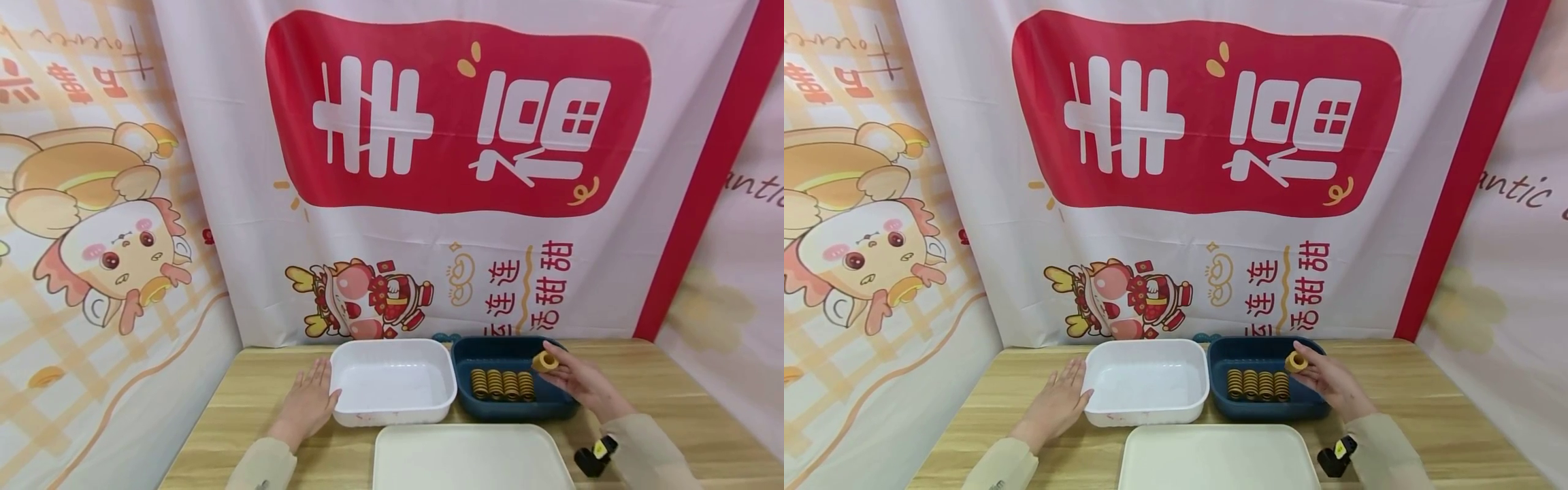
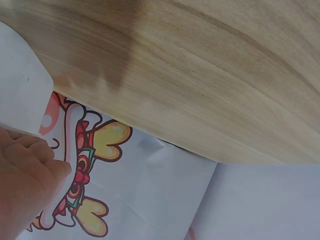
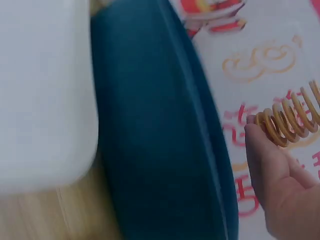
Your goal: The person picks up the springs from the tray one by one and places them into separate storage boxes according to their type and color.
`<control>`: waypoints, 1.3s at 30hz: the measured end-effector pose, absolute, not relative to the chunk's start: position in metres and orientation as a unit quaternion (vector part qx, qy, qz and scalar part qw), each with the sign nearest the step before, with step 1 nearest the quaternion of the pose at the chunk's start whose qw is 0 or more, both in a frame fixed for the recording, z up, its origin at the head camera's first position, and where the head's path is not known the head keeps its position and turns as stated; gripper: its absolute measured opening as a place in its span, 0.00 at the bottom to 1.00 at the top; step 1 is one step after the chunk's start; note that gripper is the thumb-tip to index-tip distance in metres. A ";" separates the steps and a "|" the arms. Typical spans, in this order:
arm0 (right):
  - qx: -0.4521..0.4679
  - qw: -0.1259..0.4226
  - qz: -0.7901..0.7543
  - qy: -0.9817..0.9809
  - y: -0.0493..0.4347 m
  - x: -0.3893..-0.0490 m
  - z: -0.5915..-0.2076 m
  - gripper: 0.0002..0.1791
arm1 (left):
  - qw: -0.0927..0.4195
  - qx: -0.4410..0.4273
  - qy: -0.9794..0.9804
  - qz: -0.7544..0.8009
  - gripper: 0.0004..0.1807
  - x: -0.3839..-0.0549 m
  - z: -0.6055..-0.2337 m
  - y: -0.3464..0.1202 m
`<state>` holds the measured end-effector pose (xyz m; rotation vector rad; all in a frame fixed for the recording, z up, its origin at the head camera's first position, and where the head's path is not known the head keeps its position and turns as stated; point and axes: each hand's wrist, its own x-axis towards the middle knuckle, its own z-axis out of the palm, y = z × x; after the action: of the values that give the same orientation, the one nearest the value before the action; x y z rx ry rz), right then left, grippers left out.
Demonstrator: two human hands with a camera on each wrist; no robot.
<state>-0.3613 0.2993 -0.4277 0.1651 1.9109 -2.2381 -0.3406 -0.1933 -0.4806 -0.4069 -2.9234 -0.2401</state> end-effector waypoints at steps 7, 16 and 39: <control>0.028 0.009 -0.491 0.871 0.305 -0.376 -0.443 0.37 | 0.086 -0.137 -0.983 -0.081 0.35 -0.341 -0.481 -0.193; -0.108 -0.072 -0.277 0.952 0.306 -0.387 -0.462 0.25 | 0.086 -0.139 -0.983 -0.081 0.35 -0.339 -0.479 -0.192; -0.241 0.004 -0.169 0.956 0.296 -0.398 -0.470 0.22 | 0.089 -0.136 -0.983 -0.080 0.35 -0.339 -0.478 -0.193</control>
<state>-0.3984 0.2959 -0.4703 -0.7538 2.9944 -0.5280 -0.3385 -0.1928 -0.4782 -0.4061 -2.9259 -0.2390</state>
